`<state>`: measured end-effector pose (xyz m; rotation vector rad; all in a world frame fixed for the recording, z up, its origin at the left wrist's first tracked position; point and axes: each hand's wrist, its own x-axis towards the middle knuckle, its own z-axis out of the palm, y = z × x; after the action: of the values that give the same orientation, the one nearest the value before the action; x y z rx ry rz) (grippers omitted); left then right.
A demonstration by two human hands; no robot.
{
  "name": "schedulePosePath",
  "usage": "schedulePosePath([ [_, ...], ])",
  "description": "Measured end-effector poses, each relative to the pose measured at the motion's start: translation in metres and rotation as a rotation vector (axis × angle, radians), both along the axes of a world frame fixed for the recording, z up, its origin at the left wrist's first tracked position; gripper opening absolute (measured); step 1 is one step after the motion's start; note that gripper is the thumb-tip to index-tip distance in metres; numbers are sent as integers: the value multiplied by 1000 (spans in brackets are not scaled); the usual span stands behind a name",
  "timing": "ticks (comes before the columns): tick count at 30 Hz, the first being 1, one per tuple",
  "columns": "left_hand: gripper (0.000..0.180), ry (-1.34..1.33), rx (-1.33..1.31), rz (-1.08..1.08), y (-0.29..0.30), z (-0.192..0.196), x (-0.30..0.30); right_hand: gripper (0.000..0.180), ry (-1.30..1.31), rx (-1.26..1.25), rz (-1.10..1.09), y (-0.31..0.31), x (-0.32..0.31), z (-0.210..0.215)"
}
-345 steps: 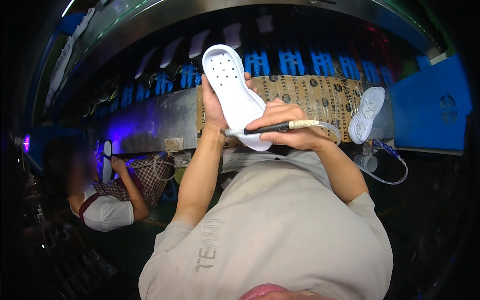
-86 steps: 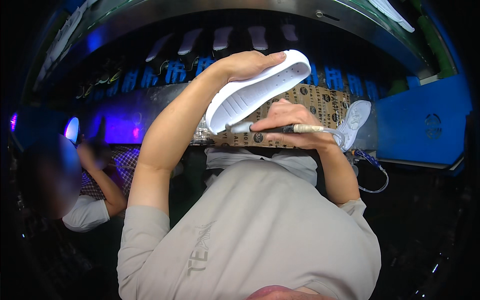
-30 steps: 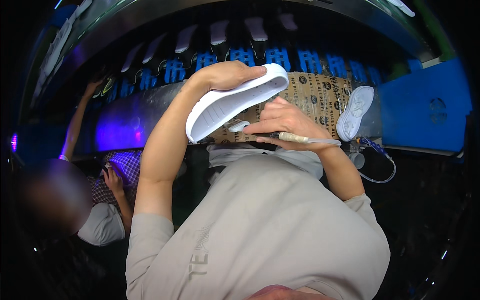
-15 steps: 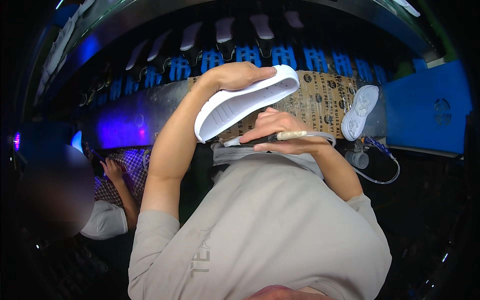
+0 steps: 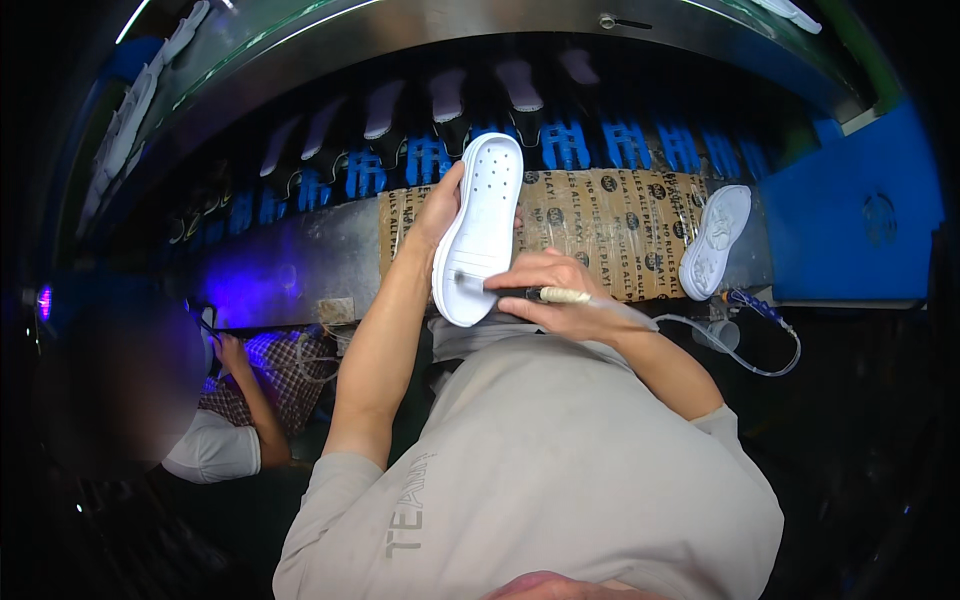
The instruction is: The person picks up white shoe insoles from a conveyor belt, applies glue to the bottom surface using a brush, and places them back on the belt. The process is repeated for multiple insoles in a factory setting.
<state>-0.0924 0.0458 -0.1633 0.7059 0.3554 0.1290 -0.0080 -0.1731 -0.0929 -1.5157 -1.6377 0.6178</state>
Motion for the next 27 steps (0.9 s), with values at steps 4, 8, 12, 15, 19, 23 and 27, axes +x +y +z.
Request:
schedulePosePath([
  [4,64,2,-139,-48,5,5,-15,30,404,-5,-83,-5,10,10],
  [8,66,-75,-307,218,-15,2,-42,29,375,173,-379,1,33,-5],
  [12,86,-228,-542,343,-57,-70,-84,29,289,214,-555,-8,71,-59],
  [15,79,-285,-613,359,-79,-85,-100,29,257,240,-649,-13,88,-98],
  [19,77,-453,-579,39,-84,-31,-103,28,205,246,-744,-24,98,-146],
  [23,76,-470,-328,-314,-71,66,-72,32,188,195,-644,-21,92,-142],
  [27,71,-582,112,-225,-28,221,28,28,214,231,-670,-26,93,-143],
])
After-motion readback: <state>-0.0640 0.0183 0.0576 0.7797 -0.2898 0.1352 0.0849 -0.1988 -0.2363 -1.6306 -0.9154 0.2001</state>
